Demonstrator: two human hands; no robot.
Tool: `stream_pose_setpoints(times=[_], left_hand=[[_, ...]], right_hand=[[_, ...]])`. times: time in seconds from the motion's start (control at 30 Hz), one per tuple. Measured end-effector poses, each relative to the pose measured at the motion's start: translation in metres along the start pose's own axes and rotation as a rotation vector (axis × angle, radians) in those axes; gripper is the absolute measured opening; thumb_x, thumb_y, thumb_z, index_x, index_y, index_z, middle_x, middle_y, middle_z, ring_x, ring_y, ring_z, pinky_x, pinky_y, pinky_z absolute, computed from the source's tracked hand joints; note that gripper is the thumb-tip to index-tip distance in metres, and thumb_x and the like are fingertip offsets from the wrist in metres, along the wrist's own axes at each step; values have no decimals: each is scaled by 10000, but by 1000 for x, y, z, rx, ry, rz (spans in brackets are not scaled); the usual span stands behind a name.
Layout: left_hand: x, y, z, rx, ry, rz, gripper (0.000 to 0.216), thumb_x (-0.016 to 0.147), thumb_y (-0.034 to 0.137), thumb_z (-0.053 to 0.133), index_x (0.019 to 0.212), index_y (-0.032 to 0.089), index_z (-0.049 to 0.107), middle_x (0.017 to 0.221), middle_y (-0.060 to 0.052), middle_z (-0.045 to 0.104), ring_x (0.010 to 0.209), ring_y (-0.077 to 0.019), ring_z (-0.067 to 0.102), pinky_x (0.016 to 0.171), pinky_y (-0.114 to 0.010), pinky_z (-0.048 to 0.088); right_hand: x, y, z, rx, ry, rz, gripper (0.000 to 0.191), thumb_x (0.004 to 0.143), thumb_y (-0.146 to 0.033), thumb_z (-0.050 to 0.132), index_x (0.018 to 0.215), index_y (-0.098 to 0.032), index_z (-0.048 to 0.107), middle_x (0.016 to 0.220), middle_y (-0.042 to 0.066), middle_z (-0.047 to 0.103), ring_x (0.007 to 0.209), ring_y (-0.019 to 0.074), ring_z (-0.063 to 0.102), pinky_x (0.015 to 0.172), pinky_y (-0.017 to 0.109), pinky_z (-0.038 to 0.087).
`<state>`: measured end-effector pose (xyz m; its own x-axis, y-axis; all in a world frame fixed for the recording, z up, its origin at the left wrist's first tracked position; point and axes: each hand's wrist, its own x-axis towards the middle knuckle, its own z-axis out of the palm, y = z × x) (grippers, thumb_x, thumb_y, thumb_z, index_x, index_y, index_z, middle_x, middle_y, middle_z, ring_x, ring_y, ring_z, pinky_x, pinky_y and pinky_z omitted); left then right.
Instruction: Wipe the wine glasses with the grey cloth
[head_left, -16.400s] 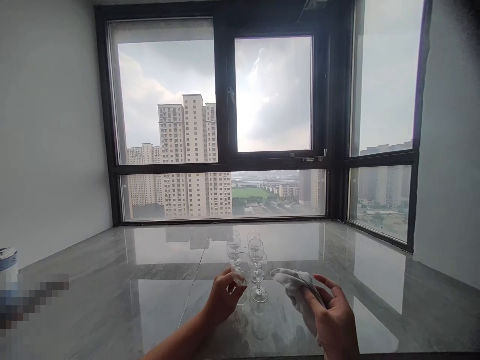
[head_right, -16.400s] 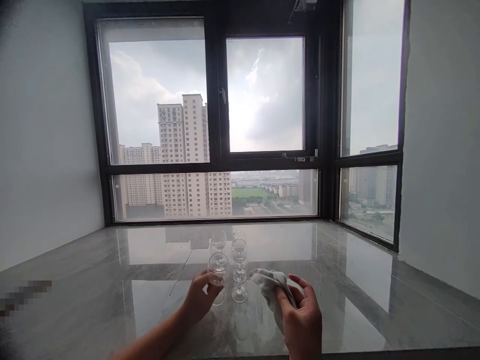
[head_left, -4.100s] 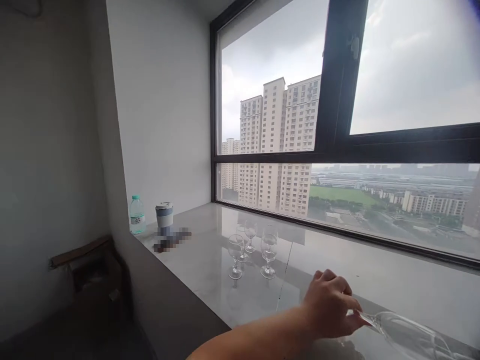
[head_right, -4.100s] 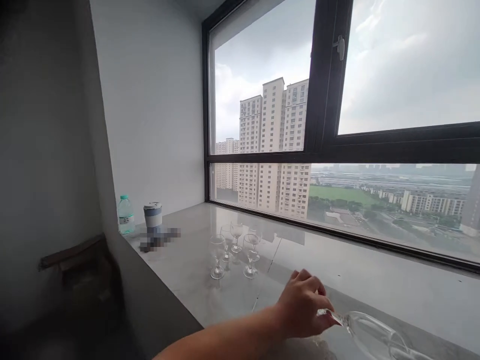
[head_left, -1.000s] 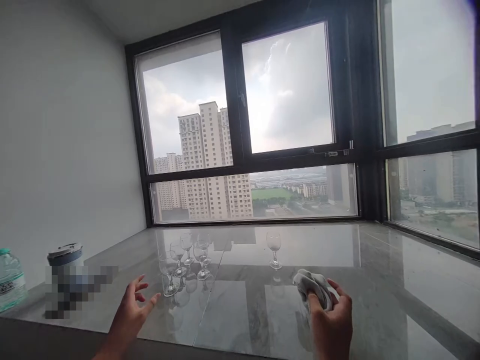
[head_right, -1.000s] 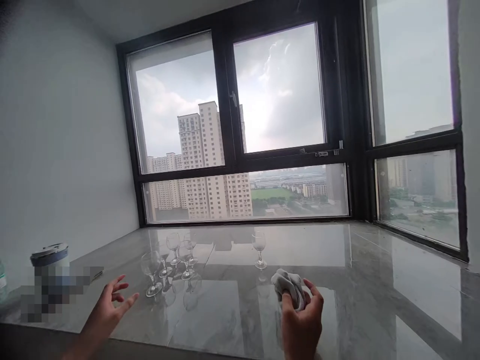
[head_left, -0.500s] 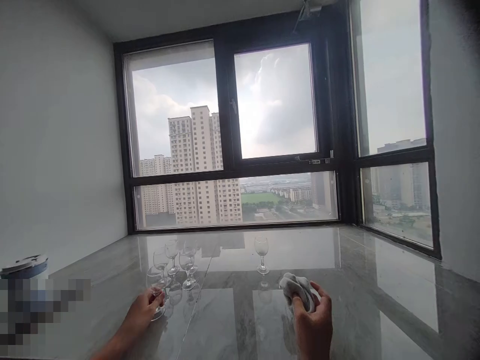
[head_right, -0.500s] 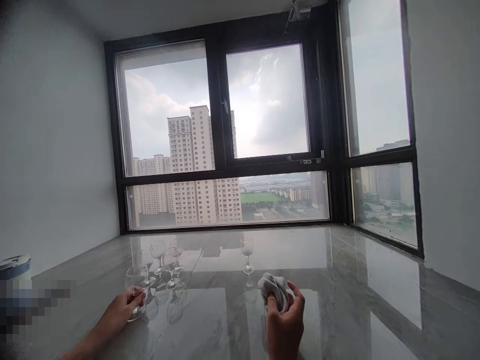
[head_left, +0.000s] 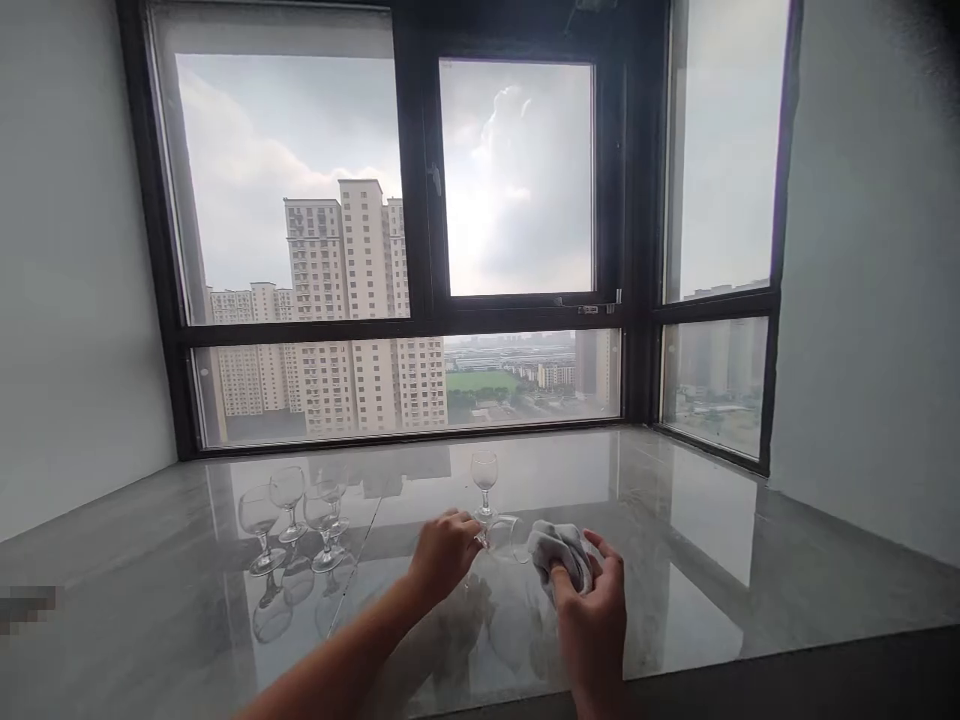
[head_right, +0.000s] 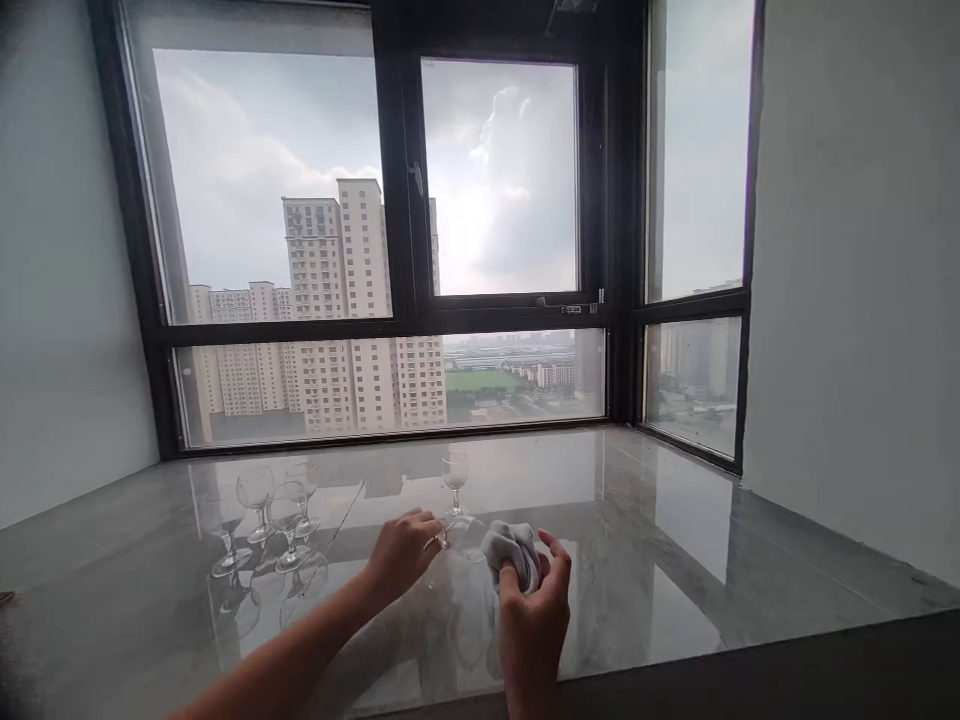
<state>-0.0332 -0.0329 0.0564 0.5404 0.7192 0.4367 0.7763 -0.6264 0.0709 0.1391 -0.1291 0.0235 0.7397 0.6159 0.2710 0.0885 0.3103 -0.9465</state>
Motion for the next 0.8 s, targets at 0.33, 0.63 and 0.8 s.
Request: stream_pose_setpoints(times=[0.33,0.63,0.8], left_hand=[[-8,-2,4,6,19,52,95,872,198,644,843,246,721,836,-39,685,910,-229,560,753,-317,414],[-2,11,10,-257,186,353,264,929,146,526,1024,261,743,948,-59,723,928,-208,568,829,-335,436],[-1,16,18,-537,122,243,231,933,172,526,856,201,742,810,-47,721,796,-174,613,781,-271,463]], right_hand=[[-21,-20,4,-162,-232,-391,508,846,-333,570,1333,-237,462,1087,82,677,919,236,667,784,337,514],[-7,-15,4,-160,-16,-184,607,755,-413,613,1315,-214,484,1040,100,687,938,298,669,778,399,507],[-4,-12,8,67,-149,47,714,673,-468,719,1284,-178,490,970,101,696,878,292,678,747,379,530]])
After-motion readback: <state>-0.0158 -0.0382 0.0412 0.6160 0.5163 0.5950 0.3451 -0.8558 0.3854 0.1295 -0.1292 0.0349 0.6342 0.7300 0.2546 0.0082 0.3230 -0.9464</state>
